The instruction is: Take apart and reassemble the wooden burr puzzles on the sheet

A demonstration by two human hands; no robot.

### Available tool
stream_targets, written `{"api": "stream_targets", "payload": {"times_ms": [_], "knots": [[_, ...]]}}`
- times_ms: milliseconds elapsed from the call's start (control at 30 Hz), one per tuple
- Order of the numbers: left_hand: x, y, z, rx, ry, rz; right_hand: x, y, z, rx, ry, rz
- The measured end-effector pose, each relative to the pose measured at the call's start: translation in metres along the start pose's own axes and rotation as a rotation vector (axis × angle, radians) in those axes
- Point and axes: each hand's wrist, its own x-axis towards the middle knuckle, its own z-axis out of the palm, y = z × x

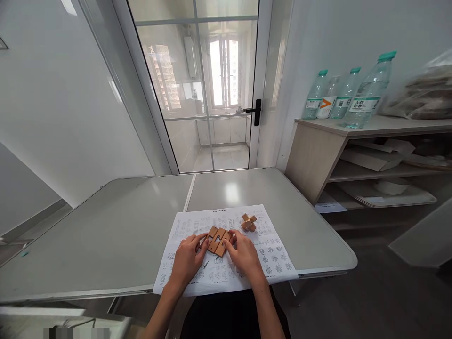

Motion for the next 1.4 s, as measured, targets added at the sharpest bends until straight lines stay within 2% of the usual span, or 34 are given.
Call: {"api": "stream_targets", "payload": {"times_ms": [200,300,433,567,667,1000,1233,1400], "knots": [[0.0,-0.007,0.004,-0.075,0.094,-0.022,-0.004,-0.009,0.003,0.096,-0.073,-0.062],[0.0,-0.01,0.005,-0.088,0.112,0.043,-0.006,-0.012,0.004,0.167,-0.143,-0.088],[-0.001,-0.016,0.011,-0.01,0.041,0.166,-0.008,-0.014,0.003,0.204,-0.207,-0.113],[0.0,-0.021,0.019,0.11,-0.039,0.195,-0.008,-0.014,0.002,0.218,-0.218,-0.087],[0.001,-0.022,0.023,0.192,-0.048,0.205,-0.008,-0.014,0.001,0.229,-0.214,-0.075],[0.007,-0.025,0.032,0.299,-0.014,0.083,-0.003,-0.006,0.004,0.241,-0.209,-0.08],[0.023,-0.05,0.031,0.227,0.029,0.029,-0.001,-0.002,0.003,0.288,-0.216,-0.077],[0.033,-0.067,0.021,0.215,0.021,0.031,0.0,-0.002,0.003,0.287,-0.218,-0.076]]}}
